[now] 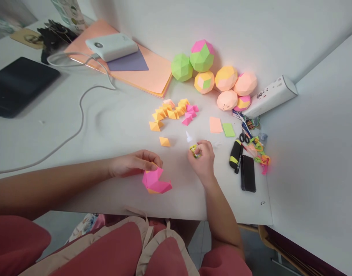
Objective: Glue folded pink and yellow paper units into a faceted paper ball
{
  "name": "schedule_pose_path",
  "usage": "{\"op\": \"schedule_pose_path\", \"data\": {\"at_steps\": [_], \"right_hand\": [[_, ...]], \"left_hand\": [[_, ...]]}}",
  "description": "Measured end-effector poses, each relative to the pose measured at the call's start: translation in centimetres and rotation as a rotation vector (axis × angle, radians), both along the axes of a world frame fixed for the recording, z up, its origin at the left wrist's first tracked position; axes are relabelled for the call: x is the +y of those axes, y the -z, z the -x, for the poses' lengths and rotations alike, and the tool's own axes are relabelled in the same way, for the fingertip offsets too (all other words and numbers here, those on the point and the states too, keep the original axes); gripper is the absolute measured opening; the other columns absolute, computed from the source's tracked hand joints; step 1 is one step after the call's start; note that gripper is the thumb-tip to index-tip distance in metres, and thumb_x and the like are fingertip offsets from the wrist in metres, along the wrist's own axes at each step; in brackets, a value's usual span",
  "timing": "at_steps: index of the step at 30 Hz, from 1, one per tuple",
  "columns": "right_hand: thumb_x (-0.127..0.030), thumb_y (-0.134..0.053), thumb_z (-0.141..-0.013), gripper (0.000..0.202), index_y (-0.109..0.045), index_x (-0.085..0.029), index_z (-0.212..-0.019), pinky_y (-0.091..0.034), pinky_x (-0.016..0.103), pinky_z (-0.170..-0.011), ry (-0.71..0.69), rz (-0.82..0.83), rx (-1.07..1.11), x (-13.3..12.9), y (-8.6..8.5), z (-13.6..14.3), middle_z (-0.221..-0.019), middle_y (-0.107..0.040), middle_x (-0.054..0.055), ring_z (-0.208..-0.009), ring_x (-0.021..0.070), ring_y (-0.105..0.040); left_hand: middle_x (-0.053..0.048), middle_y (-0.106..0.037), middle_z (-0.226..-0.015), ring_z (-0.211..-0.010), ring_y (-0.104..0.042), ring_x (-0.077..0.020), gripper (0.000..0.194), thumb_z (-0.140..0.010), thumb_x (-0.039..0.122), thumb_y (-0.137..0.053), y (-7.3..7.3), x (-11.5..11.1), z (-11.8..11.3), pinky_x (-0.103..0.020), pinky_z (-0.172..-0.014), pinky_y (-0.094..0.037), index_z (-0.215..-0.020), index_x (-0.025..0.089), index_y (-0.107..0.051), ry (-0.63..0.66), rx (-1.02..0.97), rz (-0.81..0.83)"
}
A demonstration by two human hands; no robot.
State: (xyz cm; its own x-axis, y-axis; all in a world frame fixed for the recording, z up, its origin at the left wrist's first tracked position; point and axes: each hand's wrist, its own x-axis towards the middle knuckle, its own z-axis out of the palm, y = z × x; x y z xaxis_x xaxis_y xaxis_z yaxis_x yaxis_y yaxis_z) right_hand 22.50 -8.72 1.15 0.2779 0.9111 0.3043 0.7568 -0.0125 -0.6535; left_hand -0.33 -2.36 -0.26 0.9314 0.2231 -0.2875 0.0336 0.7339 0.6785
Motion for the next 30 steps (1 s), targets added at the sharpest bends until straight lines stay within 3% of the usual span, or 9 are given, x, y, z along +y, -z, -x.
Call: {"op": "schedule_pose_path", "data": {"at_steps": [3, 6, 9, 12, 15, 19, 24, 27, 30], "right_hand": [[-0.014, -0.058, -0.072, 0.019, -0.042, -0.020, -0.063, -0.048, 0.034, -0.069, -0.087, 0.099, -0.289, -0.1, 0.5, 0.1, -0.089, -0.052, 0.006, -0.080, 0.0187, -0.056], [-0.021, -0.058, -0.077, 0.009, -0.052, -0.019, -0.070, -0.047, 0.040, -0.078, -0.161, -0.011, -0.438, -0.1, 0.5, 0.9, -0.098, -0.054, 0.010, -0.093, 0.0237, -0.056], [-0.022, -0.054, -0.083, 0.006, -0.059, -0.019, -0.084, -0.046, 0.041, -0.085, -0.240, -0.200, -0.429, 0.5, 0.6, 2.6, -0.100, -0.057, 0.011, -0.100, 0.0236, -0.054], [-0.026, -0.050, -0.086, 0.016, -0.060, -0.017, -0.095, -0.046, 0.040, -0.084, -0.310, -0.143, -0.403, 1.6, 1.6, 4.5, -0.096, -0.060, 0.011, -0.095, 0.0228, -0.053], [-0.032, -0.051, -0.085, 0.019, -0.061, -0.017, -0.088, -0.043, 0.041, -0.085, -0.262, -0.046, -0.365, 2.9, 2.9, 5.5, -0.097, -0.061, 0.011, -0.093, 0.0236, -0.051], [-0.033, -0.058, -0.081, 0.020, -0.058, -0.019, -0.068, -0.042, 0.037, -0.082, -0.222, 0.003, -0.043, 3.5, 3.2, 5.2, -0.084, -0.061, 0.006, -0.086, 0.0196, -0.052], [-0.036, -0.062, -0.078, 0.019, -0.059, -0.020, -0.070, -0.044, 0.029, -0.065, -0.252, 0.226, 0.620, 1.8, 0.9, 3.2, -0.084, -0.059, 0.002, -0.069, 0.0124, -0.052], [-0.035, -0.059, -0.081, 0.016, -0.065, -0.020, -0.079, -0.045, 0.031, -0.066, -0.396, 0.317, 0.854, 0.5, -0.3, 2.2, -0.095, -0.058, 0.004, -0.071, 0.0125, -0.054], [-0.033, -0.056, -0.084, 0.018, -0.067, -0.020, -0.078, -0.045, 0.032, -0.064, -0.526, 0.355, 0.965, -0.1, -0.8, 2.0, -0.086, -0.057, 0.004, -0.072, 0.0142, -0.055]], "left_hand": [[-0.001, -0.060, -0.065, -0.060, -0.052, -0.0106, 0.008, -0.069, 0.019, -0.068, -0.1, 0.0, 0.0, -0.023, -0.059, -0.040, -0.066, 0.012, -0.065, 0.001, 0.003, -0.004], [-0.001, -0.059, -0.064, -0.060, -0.051, -0.0106, 0.009, -0.069, 0.019, -0.068, -0.3, 0.0, 0.0, -0.023, -0.059, -0.039, -0.066, 0.012, -0.065, 0.000, 0.007, -0.017], [0.000, -0.057, -0.063, -0.059, -0.049, -0.0103, 0.010, -0.068, 0.020, -0.068, -0.3, 0.1, -0.1, -0.023, -0.058, -0.038, -0.065, 0.012, -0.064, 0.002, 0.012, -0.039], [0.000, -0.056, -0.061, -0.058, -0.048, -0.0103, 0.012, -0.068, 0.022, -0.069, -0.2, 0.0, 0.0, -0.023, -0.056, -0.037, -0.065, 0.012, -0.063, -0.007, 0.029, -0.042], [0.000, -0.055, -0.060, -0.057, -0.047, -0.0103, 0.013, -0.068, 0.023, -0.069, -0.1, 0.0, 0.0, -0.023, -0.056, -0.037, -0.065, 0.012, -0.063, -0.014, 0.047, -0.028], [0.000, -0.056, -0.062, -0.058, -0.048, -0.0107, 0.013, -0.066, 0.023, -0.070, -0.1, -0.1, 0.0, -0.024, -0.056, -0.038, -0.064, 0.012, -0.063, -0.050, 0.048, -0.010], [0.000, -0.056, -0.062, -0.057, -0.048, -0.0107, 0.013, -0.066, 0.022, -0.070, -0.6, -0.2, -0.2, -0.024, -0.056, -0.037, -0.062, 0.013, -0.062, -0.093, 0.020, -0.015], [0.000, -0.057, -0.063, -0.057, -0.049, -0.0105, 0.012, -0.067, 0.021, -0.069, -0.7, -0.2, -0.2, -0.024, -0.057, -0.038, -0.062, 0.012, -0.063, -0.104, 0.018, -0.027], [0.000, -0.057, -0.064, -0.058, -0.050, -0.0106, 0.012, -0.069, 0.022, -0.068, -0.6, -0.2, -0.2, -0.024, -0.058, -0.038, -0.064, 0.012, -0.063, -0.111, 0.002, -0.042]]}}
